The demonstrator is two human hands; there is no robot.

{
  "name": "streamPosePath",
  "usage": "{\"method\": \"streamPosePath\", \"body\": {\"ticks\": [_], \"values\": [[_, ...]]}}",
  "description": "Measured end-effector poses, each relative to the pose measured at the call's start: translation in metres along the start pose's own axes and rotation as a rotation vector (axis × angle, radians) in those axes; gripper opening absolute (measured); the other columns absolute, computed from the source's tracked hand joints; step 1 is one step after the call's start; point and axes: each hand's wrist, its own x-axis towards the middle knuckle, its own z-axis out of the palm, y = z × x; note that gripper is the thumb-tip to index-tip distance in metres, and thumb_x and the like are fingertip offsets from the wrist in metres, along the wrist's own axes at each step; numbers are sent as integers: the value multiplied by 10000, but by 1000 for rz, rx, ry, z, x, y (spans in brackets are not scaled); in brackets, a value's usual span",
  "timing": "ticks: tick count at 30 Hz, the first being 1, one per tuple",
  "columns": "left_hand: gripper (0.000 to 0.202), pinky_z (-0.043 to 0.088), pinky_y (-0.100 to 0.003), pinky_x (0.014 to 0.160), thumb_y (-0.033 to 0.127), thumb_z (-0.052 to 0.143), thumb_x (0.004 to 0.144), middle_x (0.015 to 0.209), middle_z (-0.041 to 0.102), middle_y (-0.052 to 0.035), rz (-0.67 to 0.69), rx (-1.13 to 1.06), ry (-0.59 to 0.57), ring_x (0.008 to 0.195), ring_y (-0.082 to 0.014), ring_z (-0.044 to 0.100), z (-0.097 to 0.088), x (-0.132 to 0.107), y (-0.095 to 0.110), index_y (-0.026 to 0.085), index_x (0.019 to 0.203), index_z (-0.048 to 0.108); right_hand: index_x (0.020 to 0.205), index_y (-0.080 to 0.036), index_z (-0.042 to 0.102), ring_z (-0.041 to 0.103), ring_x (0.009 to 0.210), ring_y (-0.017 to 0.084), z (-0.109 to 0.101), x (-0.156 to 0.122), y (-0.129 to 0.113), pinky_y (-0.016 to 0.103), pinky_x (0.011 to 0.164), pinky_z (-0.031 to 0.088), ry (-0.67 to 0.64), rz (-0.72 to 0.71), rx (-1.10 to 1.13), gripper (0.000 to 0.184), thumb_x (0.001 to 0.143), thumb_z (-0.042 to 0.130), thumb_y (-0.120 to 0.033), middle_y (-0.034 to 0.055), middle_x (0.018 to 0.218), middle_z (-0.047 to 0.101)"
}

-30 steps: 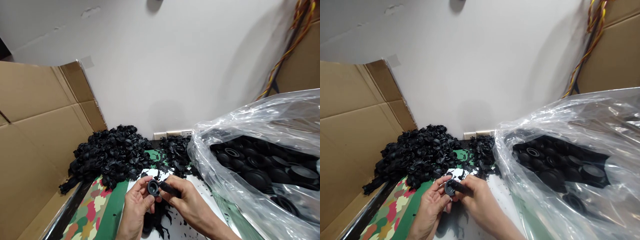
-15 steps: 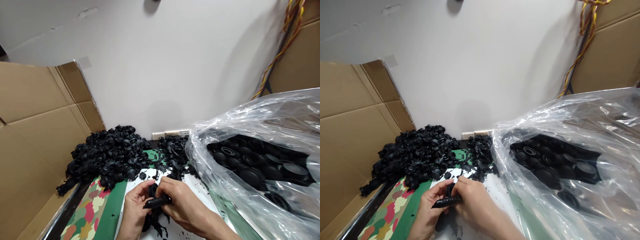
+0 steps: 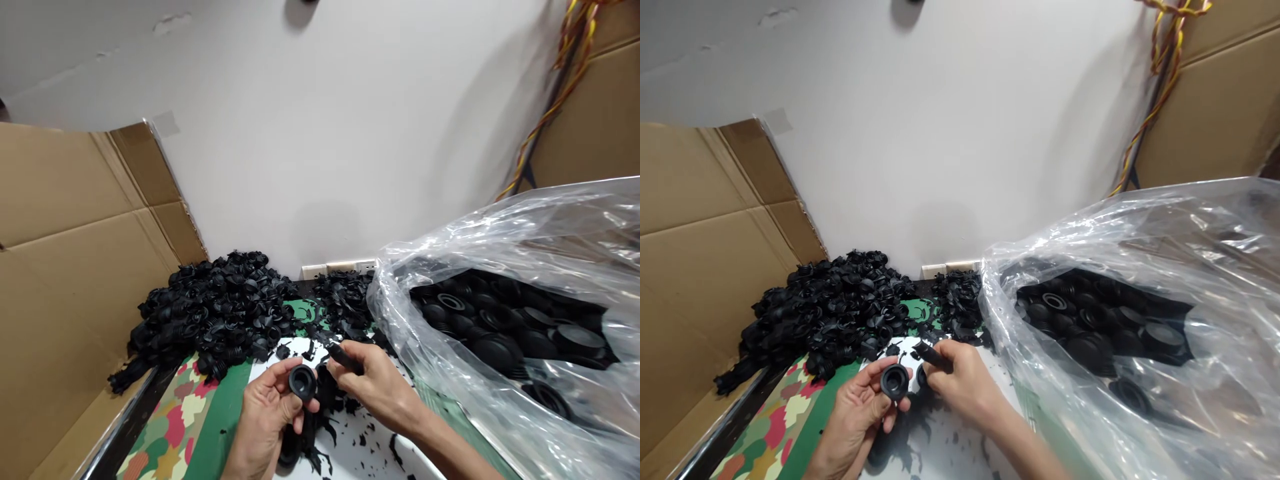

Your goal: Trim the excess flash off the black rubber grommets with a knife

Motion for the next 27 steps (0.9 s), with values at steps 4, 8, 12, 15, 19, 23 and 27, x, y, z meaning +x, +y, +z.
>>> {"method": "streamPosePath", "body": {"ticks": [4, 8, 12, 15, 19, 23, 27], "values": [[389, 390, -139, 382, 231, 836, 547, 645, 673, -42, -26, -42, 6, 513, -122, 606, 2, -1, 2, 173, 914, 723, 578, -177, 517, 470, 570, 118, -1, -5, -4, 223, 529, 354, -124, -125, 126, 175, 741, 494, -115, -36, 582, 511], [389, 372, -130, 374, 236, 841, 539, 620, 666, -34, -38, -44, 24, 480, -102, 582, 3, -1, 3, 176, 906, 728, 632, -175, 600, 530, 625, 140, 4, -9, -8, 243, 577, 391, -51, -255, 54, 133, 709, 547, -80, -9, 657, 583], [404, 372, -136, 367, 231, 848, 516, 590, 651, -25, -9, -35, 17, 474, -106, 565, 2, 1, 0, 173, 899, 735, 687, -177, 631, 540, 626, 135, 6, -10, -10, 234, 573, 395, 11, -337, 21, 196, 683, 538, -4, -5, 680, 583], [407, 359, -133, 358, 177, 848, 500, 572, 637, -6, -13, -16, 27, 438, -83, 522, 0, 3, -3, 177, 892, 740, 684, -178, 635, 553, 647, 135, 9, -11, -11, 223, 586, 410, -43, -347, 4, 240, 656, 536, 39, 1, 692, 593], [392, 337, -122, 357, 97, 820, 505, 551, 606, 33, -14, 34, 62, 363, -23, 420, -2, 5, -6, 178, 882, 746, 679, -178, 633, 536, 610, 131, 14, -11, -10, 207, 538, 388, -75, -352, -103, 259, 613, 534, 52, -2, 677, 573], [332, 351, -128, 362, 136, 791, 565, 583, 642, 9, -4, 82, 87, 385, -40, 452, -3, 4, -7, 166, 891, 743, 683, -182, 615, 510, 558, 120, 15, -11, -9, 198, 490, 348, -68, -400, -236, 242, 612, 518, 28, 1, 679, 574], [337, 491, -192, 570, 164, 807, 556, 740, 721, -69, 37, 69, 56, 650, -154, 624, -3, 5, -6, 149, 886, 745, 699, -187, 606, 519, 531, 134, 20, -13, -13, 224, 476, 308, -76, -405, -435, 234, 595, 509, -2, 16, 700, 606]]}}
